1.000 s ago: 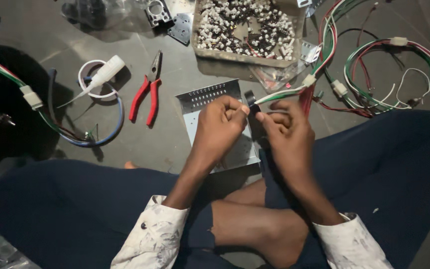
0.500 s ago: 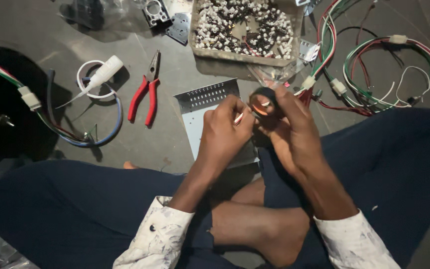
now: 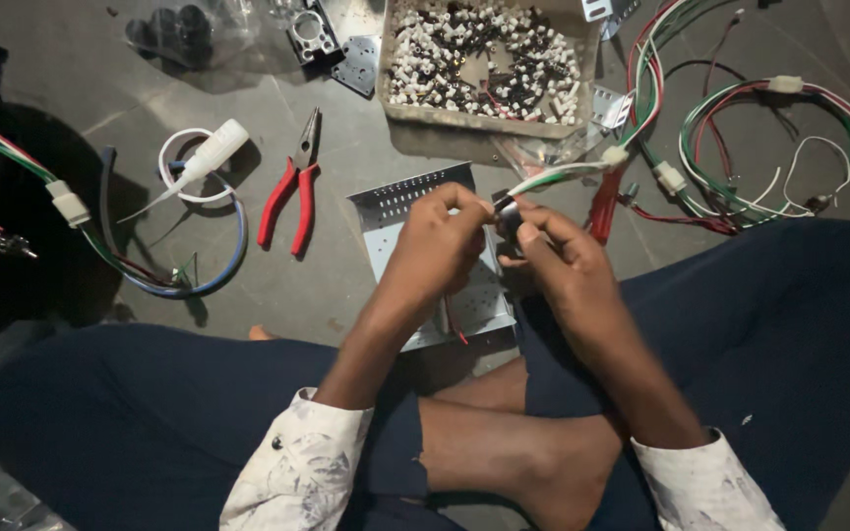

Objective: The person sits on the floor assembling an electrical component, likely a power strip, by connecting wires to terminals inside a metal casing. They use a screwdriver to tighten connections and pliers to strip or adjust wires, handling multiple colored wires and electrical parts.

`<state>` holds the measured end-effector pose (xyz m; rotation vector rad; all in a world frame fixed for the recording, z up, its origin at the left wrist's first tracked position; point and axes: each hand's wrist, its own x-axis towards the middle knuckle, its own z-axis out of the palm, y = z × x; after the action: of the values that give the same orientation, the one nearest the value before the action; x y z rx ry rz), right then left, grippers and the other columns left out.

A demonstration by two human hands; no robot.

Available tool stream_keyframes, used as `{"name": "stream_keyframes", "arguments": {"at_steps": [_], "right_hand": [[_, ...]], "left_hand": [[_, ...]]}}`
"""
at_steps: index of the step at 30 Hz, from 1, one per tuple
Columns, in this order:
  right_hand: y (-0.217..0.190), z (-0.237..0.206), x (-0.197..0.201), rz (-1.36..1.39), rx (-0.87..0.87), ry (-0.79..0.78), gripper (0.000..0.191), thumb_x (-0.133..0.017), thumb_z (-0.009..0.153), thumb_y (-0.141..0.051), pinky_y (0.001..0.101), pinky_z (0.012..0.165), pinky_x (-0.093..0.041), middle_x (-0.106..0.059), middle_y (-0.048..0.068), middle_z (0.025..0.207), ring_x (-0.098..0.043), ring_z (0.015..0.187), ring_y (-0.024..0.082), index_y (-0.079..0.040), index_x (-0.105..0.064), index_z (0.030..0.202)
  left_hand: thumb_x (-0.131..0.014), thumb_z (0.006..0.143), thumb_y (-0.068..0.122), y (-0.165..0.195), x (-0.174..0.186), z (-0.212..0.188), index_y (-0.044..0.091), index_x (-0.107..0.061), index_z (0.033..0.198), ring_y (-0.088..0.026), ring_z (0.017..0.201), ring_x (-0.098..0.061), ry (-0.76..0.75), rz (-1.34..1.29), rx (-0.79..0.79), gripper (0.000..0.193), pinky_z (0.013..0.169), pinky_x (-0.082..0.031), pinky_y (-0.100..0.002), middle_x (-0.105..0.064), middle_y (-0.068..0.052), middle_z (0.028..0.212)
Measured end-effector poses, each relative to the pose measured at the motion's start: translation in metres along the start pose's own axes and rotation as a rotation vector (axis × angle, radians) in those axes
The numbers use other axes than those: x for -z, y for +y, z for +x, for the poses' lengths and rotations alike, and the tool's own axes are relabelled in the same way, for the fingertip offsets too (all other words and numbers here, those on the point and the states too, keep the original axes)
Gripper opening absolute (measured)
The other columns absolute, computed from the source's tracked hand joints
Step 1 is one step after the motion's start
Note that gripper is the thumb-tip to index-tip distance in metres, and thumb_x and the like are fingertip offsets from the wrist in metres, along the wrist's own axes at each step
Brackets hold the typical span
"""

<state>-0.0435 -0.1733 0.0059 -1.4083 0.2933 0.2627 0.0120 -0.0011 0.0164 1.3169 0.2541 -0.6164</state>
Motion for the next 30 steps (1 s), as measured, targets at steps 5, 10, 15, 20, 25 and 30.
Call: {"name": "stream_keyframes", "arguments": {"at_steps": [5,10,15,20,25,30], "right_hand": [[0.001,0.001,0.004,-0.141,0.094,0.000,0.029,-0.063,0.104,-0.023,0.0245,0.089,-0.049,-0.067,0.002,0.118,-0.060,0.100,0.008,-0.001,-0.067,0.121],[0.005,0.002,0.002,-0.231,0.164,0.013,0.031,-0.063,0.100,-0.022,0.0240,0.087,-0.049,-0.067,-0.001,0.112,-0.060,0.099,0.009,-0.004,-0.065,0.124],[0.003,-0.001,-0.006,-0.421,0.151,0.067,0.022,-0.064,0.099,-0.021,0.0254,0.073,-0.049,-0.070,0.003,0.095,-0.062,0.085,0.009,-0.004,-0.071,0.110],[0.006,0.002,-0.007,-0.531,0.138,0.149,0.021,-0.066,0.097,-0.022,0.0276,0.064,-0.047,-0.072,0.003,0.094,-0.062,0.078,0.010,-0.005,-0.074,0.106],[0.023,0.012,0.005,-0.282,0.220,0.142,0.024,-0.065,0.095,-0.022,0.0265,0.074,-0.053,-0.072,0.006,0.098,-0.067,0.088,0.011,-0.005,-0.064,0.112],[0.044,0.021,0.020,-0.615,0.329,0.195,0.027,-0.061,0.096,-0.021,0.0337,0.070,-0.050,-0.068,0.013,0.098,-0.064,0.086,0.020,-0.004,-0.068,0.117]], "left_hand": [[-0.072,0.092,0.028,0.009,-0.009,-0.013,0.006,-0.061,0.104,-0.013,0.053,-0.051,0.141,0.503,-0.284,0.027,0.048,-0.042,-0.033,-0.054,-0.006,0.059],[-0.064,0.098,0.013,0.012,-0.017,-0.020,0.005,-0.061,0.109,-0.031,0.083,-0.073,0.135,0.504,-0.720,0.014,0.070,-0.058,-0.040,-0.068,-0.017,0.094],[-0.060,0.094,0.003,0.006,-0.026,-0.029,0.002,-0.062,0.101,-0.044,0.089,-0.064,0.279,0.690,-0.717,0.007,0.077,-0.051,-0.047,-0.062,-0.021,0.094],[-0.061,0.095,0.005,0.001,-0.028,-0.026,0.001,-0.064,0.100,-0.042,0.087,-0.066,0.328,0.627,-0.619,0.007,0.074,-0.052,-0.046,-0.066,-0.020,0.092],[-0.059,0.099,0.011,-0.006,-0.026,-0.017,0.000,-0.061,0.102,-0.036,0.086,-0.070,0.204,0.487,-0.533,0.011,0.076,-0.055,-0.042,-0.068,-0.019,0.093],[-0.064,0.096,0.015,-0.008,-0.028,-0.013,0.001,-0.062,0.103,-0.033,0.084,-0.072,0.155,0.461,-0.475,0.016,0.075,-0.056,-0.041,-0.069,-0.018,0.093]]}}
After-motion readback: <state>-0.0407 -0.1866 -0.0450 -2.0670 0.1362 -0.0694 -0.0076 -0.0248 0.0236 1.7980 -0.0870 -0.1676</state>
